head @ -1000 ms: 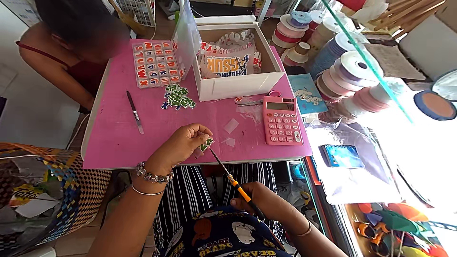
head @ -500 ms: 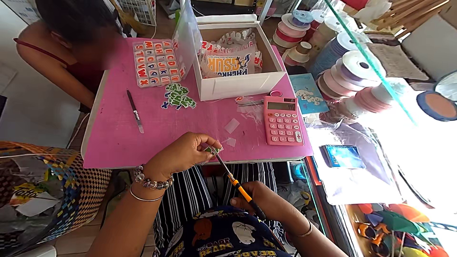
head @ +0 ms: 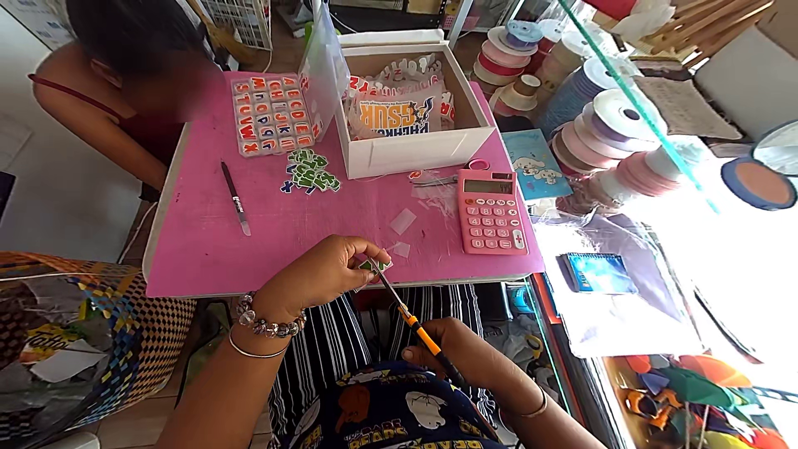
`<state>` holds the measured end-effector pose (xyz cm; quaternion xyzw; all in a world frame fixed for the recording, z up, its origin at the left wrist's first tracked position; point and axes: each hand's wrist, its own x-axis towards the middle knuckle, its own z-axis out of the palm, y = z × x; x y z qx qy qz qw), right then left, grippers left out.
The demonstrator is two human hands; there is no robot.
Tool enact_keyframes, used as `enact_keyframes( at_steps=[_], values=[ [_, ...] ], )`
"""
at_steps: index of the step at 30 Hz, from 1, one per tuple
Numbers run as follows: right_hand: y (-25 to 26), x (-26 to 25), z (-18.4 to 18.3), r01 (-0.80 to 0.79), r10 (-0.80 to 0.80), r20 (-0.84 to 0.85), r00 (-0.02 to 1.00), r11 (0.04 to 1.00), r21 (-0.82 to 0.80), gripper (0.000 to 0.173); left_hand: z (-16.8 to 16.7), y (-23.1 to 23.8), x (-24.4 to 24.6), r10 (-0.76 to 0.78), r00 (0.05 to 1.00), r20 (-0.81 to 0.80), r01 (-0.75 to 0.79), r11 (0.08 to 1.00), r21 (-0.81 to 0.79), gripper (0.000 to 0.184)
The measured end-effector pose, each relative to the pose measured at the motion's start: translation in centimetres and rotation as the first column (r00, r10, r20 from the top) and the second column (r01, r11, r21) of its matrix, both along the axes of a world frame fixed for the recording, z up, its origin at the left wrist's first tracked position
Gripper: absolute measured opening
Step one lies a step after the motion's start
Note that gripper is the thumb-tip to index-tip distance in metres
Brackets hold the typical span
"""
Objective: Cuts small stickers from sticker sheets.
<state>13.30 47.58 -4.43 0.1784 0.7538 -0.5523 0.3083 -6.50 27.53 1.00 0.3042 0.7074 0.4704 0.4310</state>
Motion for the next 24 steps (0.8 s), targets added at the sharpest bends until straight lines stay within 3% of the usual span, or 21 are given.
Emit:
enact_keyframes(
  at_steps=[9,12,16,19,24],
  values=[
    [-0.2,0.2,-0.3,0.021,-0.021,0.009,1.000,0.997,0.070,0.043,0.6,0.1,0.4,-0.002,1.000,-0.010,0.002,1.000,-0.025,0.028],
    [-0.2,0.5,-0.7,0.011,-0.013,0.018,1.000,0.996,0.089,0.044,0.6,-0.2,-0.4,0.051,0.984,-0.170,-0.061,0.997,-0.053,0.028],
    [-0.2,0.9,-0.7,-0.055,0.044,0.073,0.996,0.987,0.152,0.048,1.4,-0.2,-3.2,0.184,0.845,-0.502,-0.268,0.958,-0.101,0.033],
    [-0.4,1.0,-0.6,-0.062,0.048,0.092,0.995,0.985,0.164,0.049,2.3,0.4,-6.2,0.173,0.809,-0.562,-0.335,0.921,-0.200,0.035],
    [-0.2,1.1,-0.4,-0.051,0.038,0.085,0.996,0.986,0.161,0.047,1.7,0.6,-8.4,0.201,0.768,-0.608,-0.417,0.878,-0.236,0.036]
  ],
)
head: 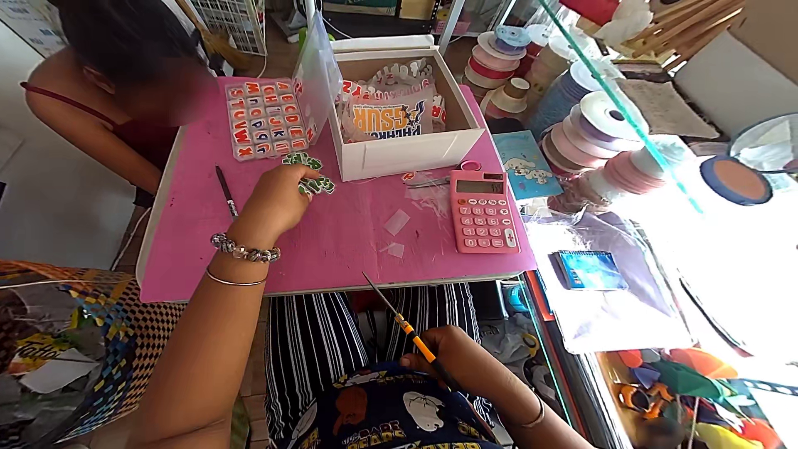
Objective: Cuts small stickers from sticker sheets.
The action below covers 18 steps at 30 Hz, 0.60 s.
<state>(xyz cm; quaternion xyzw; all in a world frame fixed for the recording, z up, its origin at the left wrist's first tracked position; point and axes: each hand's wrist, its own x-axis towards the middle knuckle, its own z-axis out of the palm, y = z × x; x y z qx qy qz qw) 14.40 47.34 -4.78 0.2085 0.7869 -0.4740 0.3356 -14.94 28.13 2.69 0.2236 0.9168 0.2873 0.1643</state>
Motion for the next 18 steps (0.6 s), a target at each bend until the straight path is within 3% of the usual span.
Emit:
enact_keyframes(
  at_steps=[4,8,12,18],
  values=[
    [0.3,0.3,-0.1,0.016,-0.017,-0.042,0.999,1.000,-0.025,0.048,-0.4,-1.3,1.0,0.086,0.996,0.004,-0.085,0.976,0.201,0.014],
    [0.5,0.1,-0.1,-0.005,0.000,-0.076,0.997,0.998,-0.058,0.049,-0.5,-2.4,4.8,-0.110,0.974,0.197,0.001,0.877,0.481,0.004],
    [0.6,-0.5,-0.3,-0.019,0.013,-0.083,0.996,0.997,-0.073,0.049,-0.7,-1.8,6.1,-0.244,0.871,0.427,0.000,0.868,0.496,0.015],
    [0.1,-1.0,0.4,-0.013,0.006,-0.088,0.996,0.997,-0.079,0.047,-1.0,-1.0,7.2,-0.388,0.783,0.485,0.189,0.893,0.409,0.025]
  ],
)
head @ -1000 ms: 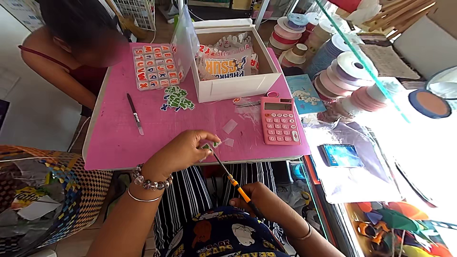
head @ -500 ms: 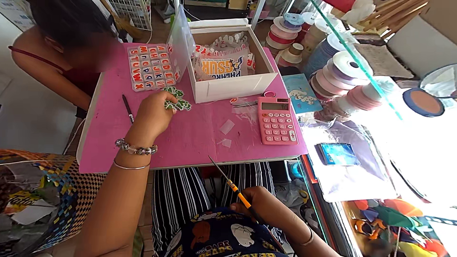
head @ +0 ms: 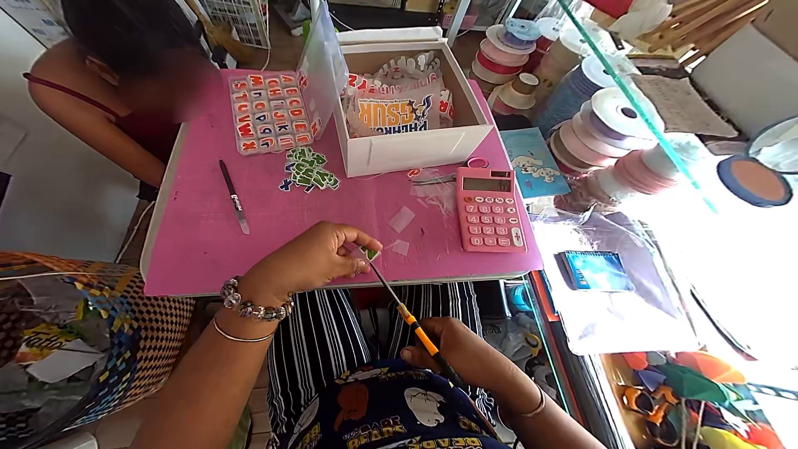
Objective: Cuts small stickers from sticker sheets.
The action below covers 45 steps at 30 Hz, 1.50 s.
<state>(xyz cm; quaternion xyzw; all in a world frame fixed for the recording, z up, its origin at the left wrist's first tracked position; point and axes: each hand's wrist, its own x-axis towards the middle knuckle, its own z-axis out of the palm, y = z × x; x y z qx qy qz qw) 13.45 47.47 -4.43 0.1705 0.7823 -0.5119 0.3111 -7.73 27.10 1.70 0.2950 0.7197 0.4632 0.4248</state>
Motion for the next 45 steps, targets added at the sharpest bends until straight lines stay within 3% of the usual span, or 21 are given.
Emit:
enact_keyframes(
  at_steps=[7,28,30,32,36,40,45],
  values=[
    [0.0,0.1,0.2,0.034,-0.034,-0.015,0.999,0.999,-0.024,0.045,0.0,0.7,0.5,-0.148,0.989,-0.013,0.148,0.989,-0.025,0.025],
    [0.5,0.4,-0.8,0.076,-0.076,-0.011,0.997,0.997,0.021,0.044,0.3,1.3,0.6,-0.129,0.992,0.010,0.129,0.991,-0.031,0.030],
    [0.5,0.5,-1.3,0.065,-0.065,0.003,0.998,0.998,0.027,0.045,0.4,1.2,0.2,-0.083,0.995,-0.058,0.081,0.996,-0.034,0.029],
    [0.6,0.8,-1.9,0.042,-0.042,0.022,0.999,0.998,0.040,0.046,0.5,1.0,-0.5,-0.003,0.972,-0.236,-0.013,0.998,-0.066,0.031],
    [0.4,1.3,-3.2,0.005,-0.005,0.014,1.000,0.999,0.033,0.048,0.9,0.1,-3.4,0.165,0.794,-0.585,-0.267,0.959,-0.092,0.036],
    [0.5,1.3,-3.7,-0.011,0.011,-0.001,1.000,0.999,0.034,0.048,1.6,0.2,-7.1,0.193,0.782,-0.592,-0.370,0.909,-0.193,0.041],
    [0.5,1.2,-3.9,-0.034,0.034,0.006,0.999,0.998,0.049,0.050,1.0,0.2,-7.8,0.159,0.782,-0.603,-0.350,0.912,-0.214,0.043]
  ],
)
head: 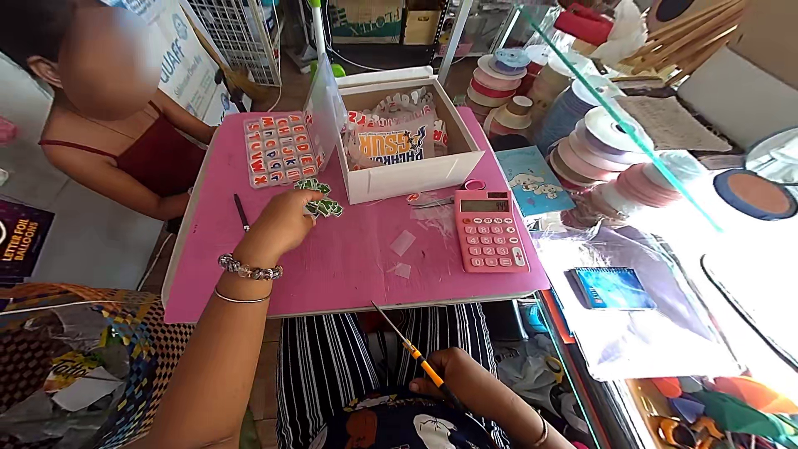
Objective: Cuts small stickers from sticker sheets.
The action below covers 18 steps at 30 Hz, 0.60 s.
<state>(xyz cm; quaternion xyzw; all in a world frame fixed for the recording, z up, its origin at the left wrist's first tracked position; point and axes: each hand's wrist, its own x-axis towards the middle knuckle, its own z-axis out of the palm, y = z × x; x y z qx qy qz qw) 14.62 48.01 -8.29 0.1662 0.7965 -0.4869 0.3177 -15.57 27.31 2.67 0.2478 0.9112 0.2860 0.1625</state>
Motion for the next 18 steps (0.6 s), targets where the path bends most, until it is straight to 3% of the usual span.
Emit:
enact_keyframes(
  at_steps=[4,9,11,14,16,18],
  values=[
    [0.1,0.0,-0.1,-0.009,0.009,0.013,1.000,1.000,-0.001,0.050,-0.7,-0.2,-0.6,-0.028,0.999,-0.040,0.027,1.000,-0.015,0.044],
    [0.1,0.0,-0.2,-0.013,0.013,0.005,1.000,1.000,-0.005,0.051,0.1,-0.7,0.3,0.046,0.983,-0.175,-0.041,0.999,0.033,0.053],
    [0.1,-0.2,-0.1,-0.030,0.030,0.005,1.000,1.000,-0.002,0.051,0.7,0.0,1.7,0.037,0.978,-0.205,-0.021,0.997,0.077,0.046],
    [0.0,-0.6,0.1,-0.080,0.080,0.007,0.997,0.997,0.008,0.052,0.8,2.6,4.6,-0.152,0.986,-0.072,0.160,0.979,0.129,0.025],
    [0.0,-0.9,0.2,-0.113,0.113,0.004,0.994,0.993,0.028,0.053,0.1,4.8,6.0,-0.307,0.949,0.078,0.290,0.941,0.175,0.021],
    [-0.2,-0.9,0.2,-0.135,0.134,0.009,0.991,0.990,0.043,0.054,-1.0,6.8,6.9,-0.355,0.932,0.078,0.328,0.913,0.241,0.022]
  ],
)
